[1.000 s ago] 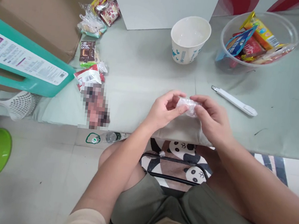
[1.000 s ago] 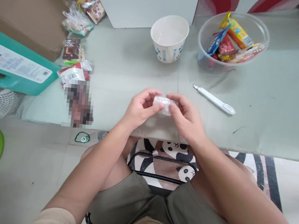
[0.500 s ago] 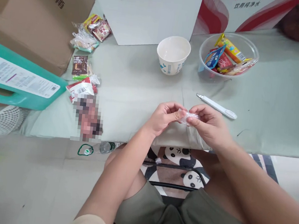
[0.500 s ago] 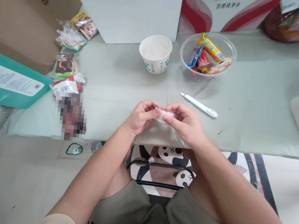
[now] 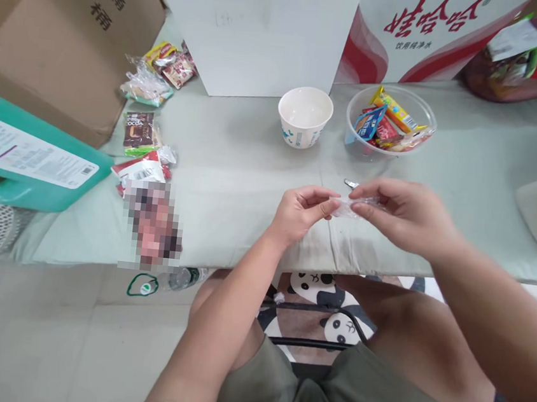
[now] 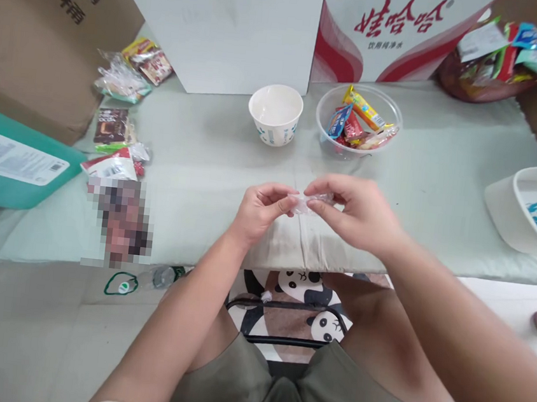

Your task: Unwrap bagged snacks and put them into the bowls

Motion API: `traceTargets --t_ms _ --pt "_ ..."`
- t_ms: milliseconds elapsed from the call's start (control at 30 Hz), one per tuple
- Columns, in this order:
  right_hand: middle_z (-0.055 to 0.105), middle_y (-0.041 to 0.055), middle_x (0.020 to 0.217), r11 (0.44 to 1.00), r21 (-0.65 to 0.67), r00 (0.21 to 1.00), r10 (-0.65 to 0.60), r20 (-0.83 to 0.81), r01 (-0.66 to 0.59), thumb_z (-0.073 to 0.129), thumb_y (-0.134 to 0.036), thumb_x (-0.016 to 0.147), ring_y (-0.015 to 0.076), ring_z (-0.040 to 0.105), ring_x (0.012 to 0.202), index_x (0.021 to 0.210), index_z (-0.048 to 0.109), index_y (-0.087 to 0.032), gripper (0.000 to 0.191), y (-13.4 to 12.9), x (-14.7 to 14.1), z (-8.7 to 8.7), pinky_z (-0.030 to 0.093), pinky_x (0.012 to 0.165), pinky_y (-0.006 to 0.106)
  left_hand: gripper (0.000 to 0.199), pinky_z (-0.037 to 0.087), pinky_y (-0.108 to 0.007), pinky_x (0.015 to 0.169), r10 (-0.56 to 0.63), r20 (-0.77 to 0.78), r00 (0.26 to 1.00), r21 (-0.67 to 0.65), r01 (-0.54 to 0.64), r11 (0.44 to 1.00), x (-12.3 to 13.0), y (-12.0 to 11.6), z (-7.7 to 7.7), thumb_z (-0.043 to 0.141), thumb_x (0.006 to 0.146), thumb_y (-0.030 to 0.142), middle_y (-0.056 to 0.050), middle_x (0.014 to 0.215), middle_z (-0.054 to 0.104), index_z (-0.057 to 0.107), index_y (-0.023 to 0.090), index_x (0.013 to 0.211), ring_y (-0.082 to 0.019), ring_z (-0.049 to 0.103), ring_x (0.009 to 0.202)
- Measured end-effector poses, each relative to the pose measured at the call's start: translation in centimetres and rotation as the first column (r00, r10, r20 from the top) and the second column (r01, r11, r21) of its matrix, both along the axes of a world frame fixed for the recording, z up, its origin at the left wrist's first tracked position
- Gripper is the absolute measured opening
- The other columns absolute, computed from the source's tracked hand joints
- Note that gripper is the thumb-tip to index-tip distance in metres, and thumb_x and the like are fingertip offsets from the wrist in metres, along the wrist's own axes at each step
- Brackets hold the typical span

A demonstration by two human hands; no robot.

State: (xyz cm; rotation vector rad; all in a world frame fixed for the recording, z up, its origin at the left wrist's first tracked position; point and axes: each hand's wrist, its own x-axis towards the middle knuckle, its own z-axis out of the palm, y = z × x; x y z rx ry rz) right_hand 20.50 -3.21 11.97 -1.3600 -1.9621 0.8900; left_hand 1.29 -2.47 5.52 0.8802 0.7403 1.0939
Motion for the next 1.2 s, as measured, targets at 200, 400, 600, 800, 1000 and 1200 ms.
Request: traceTargets --t_ms 200,400,600,800,1000,1200 --pt "0.068 0.0028 0.075 0.883 0.313 0.905 -0.405 0.133 0.349 0.074 -0.019 0.085 0.0102 0.050 0.060 0.091 0.077 -0.022 0.008 6.3 1.1 4.4 0.038 0.062 0.035 0.043 0.056 -0.025 0.066 0.215 0.000 0.977 -0.112 -0.213 0.971 -1.5 0.7 -0.1 0.093 0.064 0.050 0.001 0.069 0.072 0.072 0.018 0.082 -0.009 0.068 0.061" --pt "0.076 0.0115 0.110 0.858 0.341 0.797 -0.495 0.347 0.384 0.064 -0.015 0.086 0.0161 0.066 0.091 0.115 0.078 -0.013 0.032 12.5 -0.1 6.4 0.043 0.077 0.038 0.037 0.055 -0.024 0.063 0.194 -0.024 0.981 -0.120 -0.196 0.973 -2.7 0.8 0.3 0.087 0.071 0.047 0.003 0.067 0.068 0.070 0.018 0.085 -0.009 0.066 0.058" --pt "0.077 0.0164 0.114 0.939 0.203 0.698 -0.343 0.629 0.278 0.062 -0.037 0.088 0.0277 0.066 0.118 0.085 0.078 -0.003 0.038 16.4 -1.9 3.4 0.039 0.085 0.044 0.024 0.053 -0.023 0.062 0.188 -0.014 0.982 -0.118 -0.189 0.975 -2.9 0.4 0.7 0.082 0.077 0.036 0.004 0.065 0.067 0.069 0.017 0.083 -0.008 0.065 0.057" --pt "0.079 0.0185 0.103 0.919 0.138 0.653 -0.363 0.665 0.369 0.052 -0.051 0.099 0.0263 0.068 0.111 0.066 0.074 -0.011 0.057 18.4 -1.4 2.4 0.038 0.087 0.047 0.016 0.052 -0.023 0.062 0.228 -0.022 0.973 -0.148 -0.229 0.962 -3.7 0.2 1.2 0.077 0.079 0.030 0.003 0.065 0.067 0.068 0.017 0.080 -0.007 0.064 0.056" --pt "0.078 0.0167 0.092 0.925 0.217 0.650 -0.374 0.662 0.311 0.064 -0.035 0.093 0.0281 0.067 0.107 0.063 0.071 -0.013 0.038 17.7 -2.4 2.5 0.038 0.087 0.049 0.012 0.048 -0.022 0.058 0.341 -0.037 0.939 -0.201 -0.341 0.918 -4.9 -0.1 1.5 0.071 0.080 0.026 0.004 0.061 0.061 0.065 0.017 0.075 -0.007 0.059 0.053" --pt "0.077 0.0130 0.102 0.951 0.293 0.786 -0.105 0.609 -0.100 0.066 -0.021 0.089 0.0266 0.069 0.104 0.094 0.076 -0.019 0.011 14.7 -10.9 2.7 0.044 0.084 0.041 0.017 0.035 -0.020 0.050 0.570 -0.002 0.822 -0.339 -0.537 0.773 -6.9 -0.2 1.7 0.056 0.085 0.020 0.006 0.054 0.047 0.054 0.019 0.069 -0.005 0.046 0.047"
